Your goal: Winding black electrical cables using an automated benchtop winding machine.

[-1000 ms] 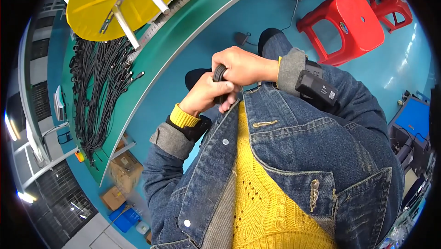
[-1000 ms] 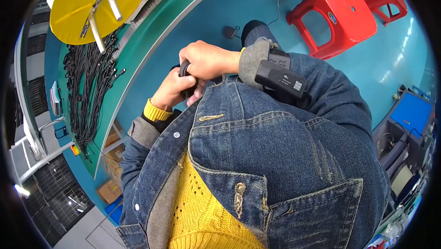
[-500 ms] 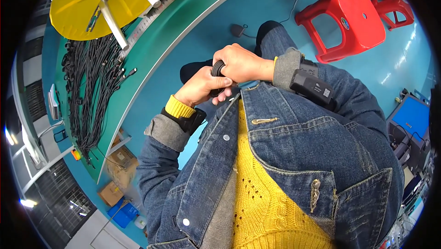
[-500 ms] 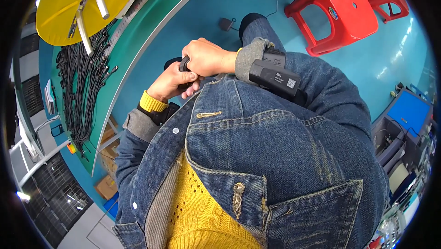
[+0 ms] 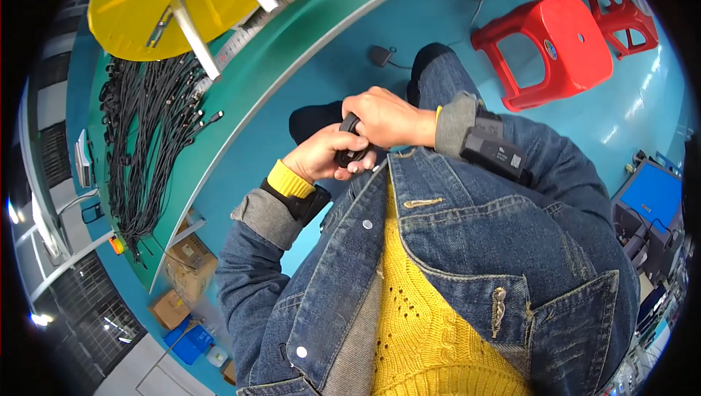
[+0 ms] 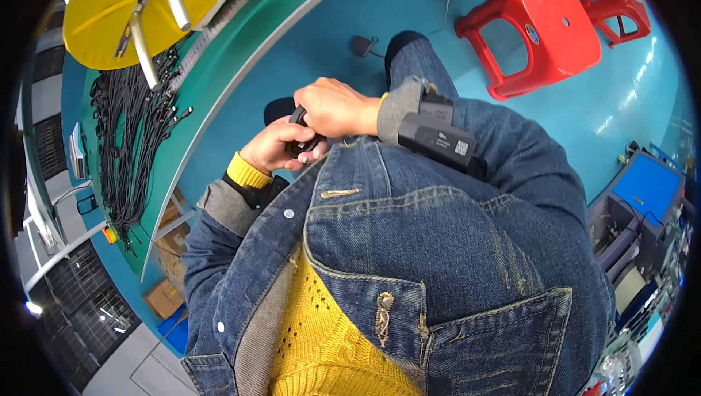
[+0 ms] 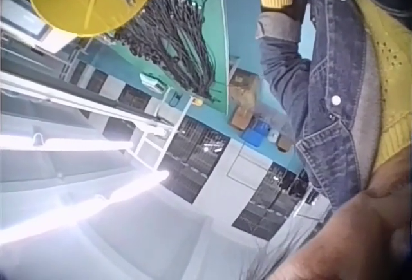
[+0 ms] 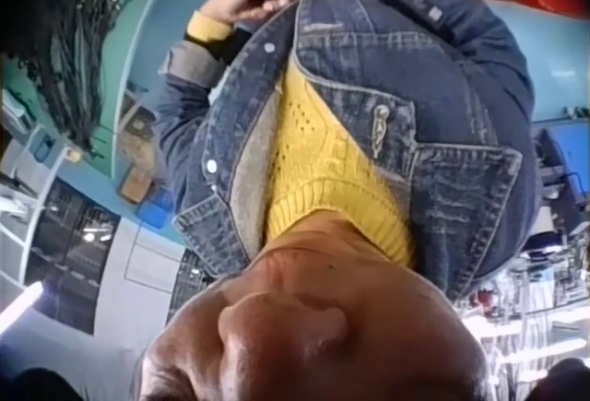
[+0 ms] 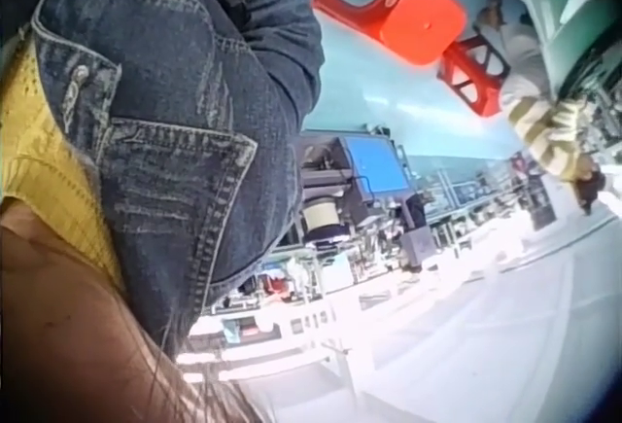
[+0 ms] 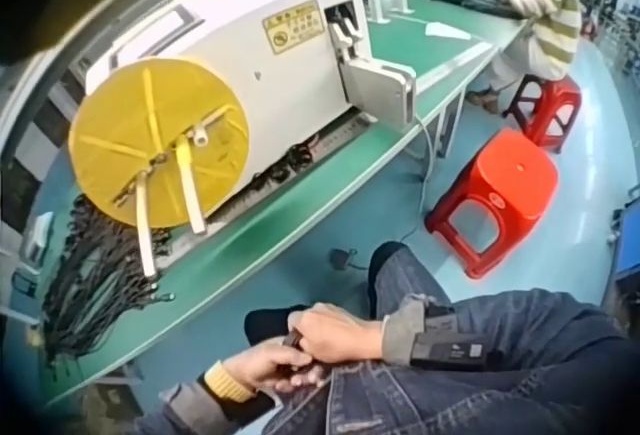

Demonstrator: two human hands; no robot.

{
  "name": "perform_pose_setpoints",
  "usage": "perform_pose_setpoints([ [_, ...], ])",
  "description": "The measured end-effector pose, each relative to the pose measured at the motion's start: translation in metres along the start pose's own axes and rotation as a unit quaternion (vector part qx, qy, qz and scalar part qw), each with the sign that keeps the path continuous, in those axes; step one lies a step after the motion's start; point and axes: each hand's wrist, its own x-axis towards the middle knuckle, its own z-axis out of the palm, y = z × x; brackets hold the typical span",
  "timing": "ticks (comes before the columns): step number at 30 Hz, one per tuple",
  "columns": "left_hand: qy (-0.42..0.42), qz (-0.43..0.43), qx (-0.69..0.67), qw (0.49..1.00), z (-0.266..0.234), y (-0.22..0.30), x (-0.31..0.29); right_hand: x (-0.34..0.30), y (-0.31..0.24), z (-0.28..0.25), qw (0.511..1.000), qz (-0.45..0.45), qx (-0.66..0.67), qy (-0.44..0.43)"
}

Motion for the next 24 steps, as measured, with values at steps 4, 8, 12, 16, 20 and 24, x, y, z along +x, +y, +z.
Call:
perform_pose_setpoints([
  [4, 0.076, -0.006, 0.011, 0.997, -0.006, -0.011, 0.004, -0.001, 0.001, 0.004, 0.999, -0.009, -0.014, 0.044],
  [8, 0.128, 0.050, 0.123, 0.983, 0.007, -0.013, 0.003, 0.000, 0.001, 0.002, 0.994, -0.015, -0.100, 0.036],
  [12, 0.176, 0.020, 0.125, 0.976, 0.013, -0.013, 0.007, 0.003, 0.006, 0.004, 0.991, -0.050, -0.116, 0.049],
  [16, 0.215, 0.040, 0.125, 0.968, -0.004, -0.020, 0.009, 0.012, 0.005, -0.004, 0.994, -0.064, -0.087, -0.009],
  [20, 0.258, 0.118, 0.051, 0.958, -0.004, -0.014, 0.001, 0.033, 0.010, -0.034, 0.981, -0.158, -0.029, 0.107],
  [24, 0.282, 0.232, 0.023, 0.931, 0.007, -0.011, -0.001, 0.090, -0.004, -0.082, 0.953, -0.015, 0.006, 0.302],
])
